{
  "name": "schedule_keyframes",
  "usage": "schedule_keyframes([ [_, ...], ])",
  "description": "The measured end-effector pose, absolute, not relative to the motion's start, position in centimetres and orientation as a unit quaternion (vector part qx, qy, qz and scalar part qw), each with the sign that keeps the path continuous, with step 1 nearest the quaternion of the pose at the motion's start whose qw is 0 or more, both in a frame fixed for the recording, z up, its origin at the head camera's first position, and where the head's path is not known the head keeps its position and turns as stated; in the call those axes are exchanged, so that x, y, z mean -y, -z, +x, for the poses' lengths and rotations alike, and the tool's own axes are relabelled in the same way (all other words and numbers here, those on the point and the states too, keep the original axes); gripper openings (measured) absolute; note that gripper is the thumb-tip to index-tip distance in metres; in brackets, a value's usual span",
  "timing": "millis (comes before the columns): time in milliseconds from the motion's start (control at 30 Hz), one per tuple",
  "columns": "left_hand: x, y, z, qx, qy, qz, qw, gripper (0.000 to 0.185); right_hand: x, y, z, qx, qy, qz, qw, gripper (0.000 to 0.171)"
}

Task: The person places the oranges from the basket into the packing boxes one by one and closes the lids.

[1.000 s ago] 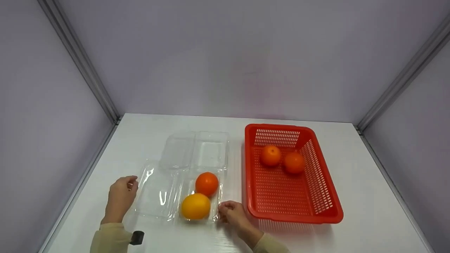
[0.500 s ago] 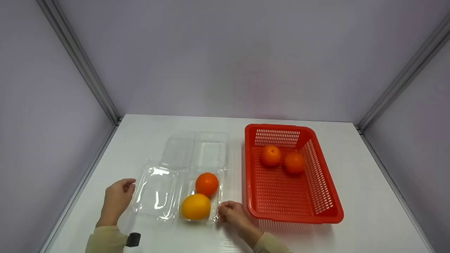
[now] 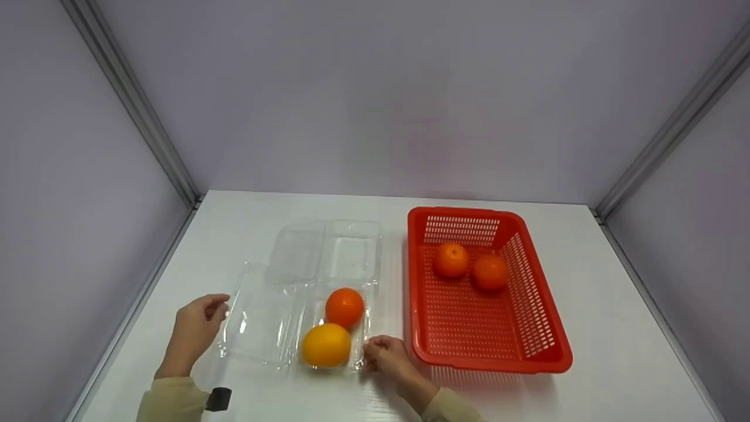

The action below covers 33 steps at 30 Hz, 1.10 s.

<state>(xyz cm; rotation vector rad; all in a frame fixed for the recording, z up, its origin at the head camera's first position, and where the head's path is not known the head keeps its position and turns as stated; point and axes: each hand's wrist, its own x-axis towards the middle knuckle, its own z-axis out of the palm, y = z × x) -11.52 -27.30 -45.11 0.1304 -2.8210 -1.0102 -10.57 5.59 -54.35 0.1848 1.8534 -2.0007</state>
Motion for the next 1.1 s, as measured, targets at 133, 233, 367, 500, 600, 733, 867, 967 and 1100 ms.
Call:
schedule_keyframes([
  [133,27.1,44.9,-11.4,0.937,0.339,0.032,0.078,0.024,-5.6,54.9,-10.7,-0.664,0.717,0.067,0.203,0.007],
  [233,26.9,44.7,-11.3,0.935,0.342,0.028,0.085,0.023,-5.7,54.9,-10.7,-0.663,0.718,0.066,0.203,0.007],
  [367,26.7,44.4,-11.2,0.934,0.344,0.019,0.092,0.023,-5.7,54.8,-10.7,-0.66,0.72,0.064,0.205,0.007],
  [500,26.4,44.3,-11.1,0.935,0.337,0.007,0.106,0.023,-5.8,54.8,-10.6,-0.656,0.723,0.061,0.206,0.007],
  [600,26.2,44.2,-11.1,0.935,0.337,0.003,0.114,0.023,-5.8,54.8,-10.6,-0.655,0.724,0.06,0.207,0.008],
  [733,26.0,44.1,-11.0,0.931,0.344,0.002,0.121,0.023,-5.8,54.8,-10.6,-0.656,0.723,0.06,0.207,0.007],
  [867,25.7,44.0,-10.8,0.929,0.346,0.002,0.129,0.023,-5.7,54.8,-10.6,-0.658,0.722,0.06,0.206,0.008],
  [967,25.4,43.8,-10.6,0.928,0.348,0.004,0.13,0.023,-5.7,54.9,-10.6,-0.659,0.721,0.06,0.204,0.009],
  [1100,25.2,43.5,-10.4,0.926,0.355,0.001,0.131,0.022,-5.7,54.9,-10.5,-0.658,0.723,0.058,0.204,0.009],
])
